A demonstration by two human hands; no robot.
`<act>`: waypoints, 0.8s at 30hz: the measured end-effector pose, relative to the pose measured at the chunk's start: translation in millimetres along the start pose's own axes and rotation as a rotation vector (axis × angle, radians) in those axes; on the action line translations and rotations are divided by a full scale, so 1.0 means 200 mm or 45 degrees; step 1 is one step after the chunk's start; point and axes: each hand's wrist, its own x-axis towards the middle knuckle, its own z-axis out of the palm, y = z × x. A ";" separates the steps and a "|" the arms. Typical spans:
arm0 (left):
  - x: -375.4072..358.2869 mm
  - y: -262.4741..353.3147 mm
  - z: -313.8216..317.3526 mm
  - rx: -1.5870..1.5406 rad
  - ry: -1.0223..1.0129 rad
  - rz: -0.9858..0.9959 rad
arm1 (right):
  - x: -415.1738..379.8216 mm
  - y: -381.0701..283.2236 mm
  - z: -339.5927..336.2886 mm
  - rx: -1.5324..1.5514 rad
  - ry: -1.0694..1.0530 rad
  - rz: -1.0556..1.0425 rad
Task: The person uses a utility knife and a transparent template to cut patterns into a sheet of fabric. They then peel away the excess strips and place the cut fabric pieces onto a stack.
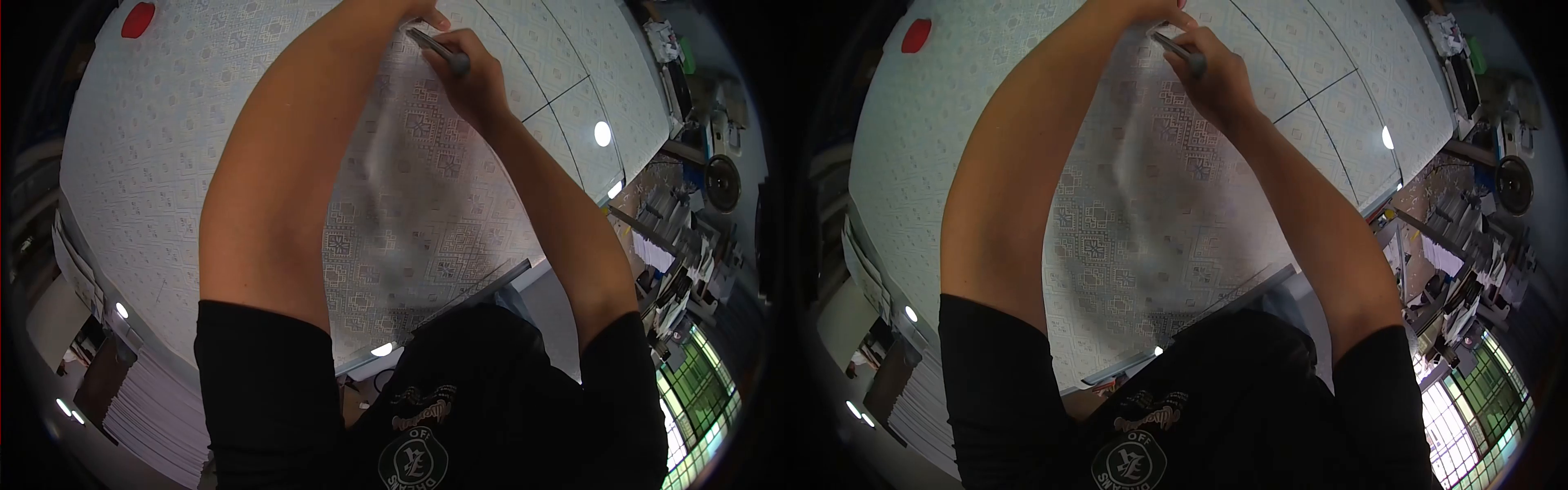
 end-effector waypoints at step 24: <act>-0.88 0.99 1.28 -0.008 0.692 0.116 | -1.01 0.46 -0.96 -0.533 0.137 0.033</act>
